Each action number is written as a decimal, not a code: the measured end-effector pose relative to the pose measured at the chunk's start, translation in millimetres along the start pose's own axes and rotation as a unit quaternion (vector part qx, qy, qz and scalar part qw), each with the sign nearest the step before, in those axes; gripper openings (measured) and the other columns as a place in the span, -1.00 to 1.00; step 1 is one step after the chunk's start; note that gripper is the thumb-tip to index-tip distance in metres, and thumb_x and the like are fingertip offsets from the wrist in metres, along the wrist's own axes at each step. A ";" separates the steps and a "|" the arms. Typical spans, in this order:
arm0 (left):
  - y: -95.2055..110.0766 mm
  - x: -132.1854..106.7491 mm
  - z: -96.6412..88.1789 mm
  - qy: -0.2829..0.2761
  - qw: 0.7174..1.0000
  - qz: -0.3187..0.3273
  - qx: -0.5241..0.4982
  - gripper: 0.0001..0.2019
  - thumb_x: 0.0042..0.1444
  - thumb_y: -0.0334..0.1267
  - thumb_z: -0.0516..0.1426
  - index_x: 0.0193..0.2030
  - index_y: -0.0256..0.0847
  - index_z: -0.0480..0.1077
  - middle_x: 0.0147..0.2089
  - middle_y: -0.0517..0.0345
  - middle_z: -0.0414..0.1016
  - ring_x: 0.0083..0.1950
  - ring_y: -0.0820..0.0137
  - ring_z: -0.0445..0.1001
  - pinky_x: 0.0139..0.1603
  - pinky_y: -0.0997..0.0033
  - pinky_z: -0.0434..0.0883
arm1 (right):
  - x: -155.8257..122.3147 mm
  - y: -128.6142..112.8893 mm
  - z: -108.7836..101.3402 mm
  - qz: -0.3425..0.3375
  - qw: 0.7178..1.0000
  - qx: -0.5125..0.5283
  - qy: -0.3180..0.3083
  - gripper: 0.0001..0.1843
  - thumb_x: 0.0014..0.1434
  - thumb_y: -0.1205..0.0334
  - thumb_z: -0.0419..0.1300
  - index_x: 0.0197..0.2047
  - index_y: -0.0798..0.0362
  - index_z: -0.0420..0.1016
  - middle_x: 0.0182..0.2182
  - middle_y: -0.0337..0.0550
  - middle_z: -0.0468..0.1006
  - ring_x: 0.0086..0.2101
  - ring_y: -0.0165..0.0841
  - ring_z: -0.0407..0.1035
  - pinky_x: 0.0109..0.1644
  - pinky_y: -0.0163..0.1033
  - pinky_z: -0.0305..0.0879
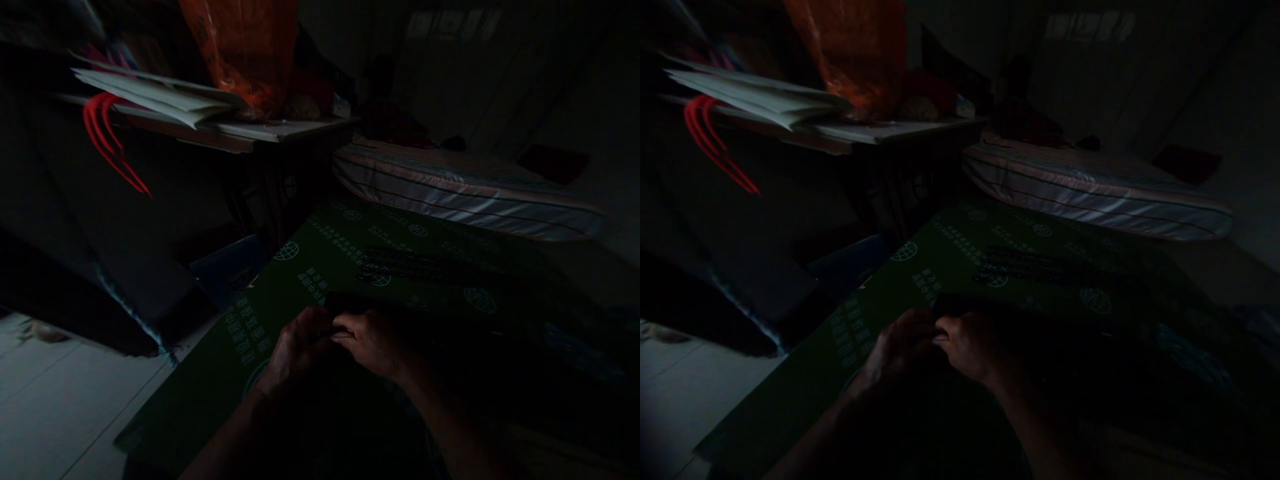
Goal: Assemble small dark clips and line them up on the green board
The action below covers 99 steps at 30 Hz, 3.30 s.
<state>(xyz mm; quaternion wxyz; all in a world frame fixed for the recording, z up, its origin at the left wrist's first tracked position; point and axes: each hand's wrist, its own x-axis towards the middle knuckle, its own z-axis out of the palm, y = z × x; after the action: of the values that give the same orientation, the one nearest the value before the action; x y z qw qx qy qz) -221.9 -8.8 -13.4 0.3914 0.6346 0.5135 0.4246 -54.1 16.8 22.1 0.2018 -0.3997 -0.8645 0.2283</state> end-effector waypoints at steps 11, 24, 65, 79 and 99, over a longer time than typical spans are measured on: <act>5.2 0.3 -2.6 0.028 0.994 0.031 0.101 -0.78 0.05 -0.26 0.15 -0.14 -0.16 0.45 0.05 0.05 0.45 0.04 0.23 0.42 0.05 0.16 0.40 | 12.9 56.7 -33.5 0.041 0.997 -0.047 0.043 -0.85 0.11 0.22 0.17 -0.23 0.00 0.51 -0.41 -0.18 0.60 -0.41 -0.39 0.45 -0.37 -0.36 0.23; 0.7 2.0 -4.2 0.040 0.993 -0.013 0.114 -0.69 0.07 -0.20 0.13 -0.03 -0.18 0.34 -0.06 0.05 0.48 -0.06 0.24 0.49 -0.06 0.20 0.46 | 33.7 134.7 -36.3 0.118 0.984 -0.135 0.014 -0.80 0.11 0.21 0.15 -0.21 0.04 0.52 -0.37 -0.14 0.59 -0.39 -0.37 0.44 -0.35 -0.34 0.21; 0.3 2.4 -4.2 0.033 0.993 -0.023 0.111 -0.68 0.05 -0.18 0.14 -0.04 -0.15 0.37 -0.10 0.06 0.50 -0.11 0.25 0.50 -0.11 0.25 0.47 | 41.6 148.8 -24.9 0.128 0.985 -0.108 0.031 -0.78 0.08 0.18 0.18 -0.17 -0.04 0.52 -0.34 -0.18 0.61 -0.37 -0.35 0.46 -0.32 -0.32 0.27; 1.0 3.0 -4.2 0.038 0.992 -0.027 0.114 -0.70 0.04 -0.19 0.15 -0.06 -0.12 0.38 -0.09 0.10 0.49 -0.10 0.26 0.49 -0.12 0.25 0.47 | 41.1 147.4 -25.1 0.129 0.986 -0.096 0.039 -0.76 0.06 0.20 0.18 -0.17 0.00 0.52 -0.39 -0.17 0.59 -0.42 -0.34 0.43 -0.36 -0.30 0.26; 6.2 3.4 -1.8 0.037 0.992 -0.033 0.117 -0.71 0.05 -0.17 0.13 -0.07 -0.15 0.40 -0.14 0.08 0.50 -0.16 0.26 0.50 -0.18 0.26 0.46 | -2.2 90.9 -67.3 0.062 0.977 -0.132 0.152 -0.61 0.25 0.09 -0.11 -0.21 0.02 0.51 -0.27 -0.11 0.58 -0.24 -0.31 0.44 -0.15 -0.27 0.27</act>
<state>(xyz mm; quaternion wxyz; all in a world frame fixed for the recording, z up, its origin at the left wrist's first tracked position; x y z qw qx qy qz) -221.2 -6.4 -6.5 0.3092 0.6426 0.5941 0.3720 37.5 83.1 26.1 0.2618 -0.5059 -0.8197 0.0602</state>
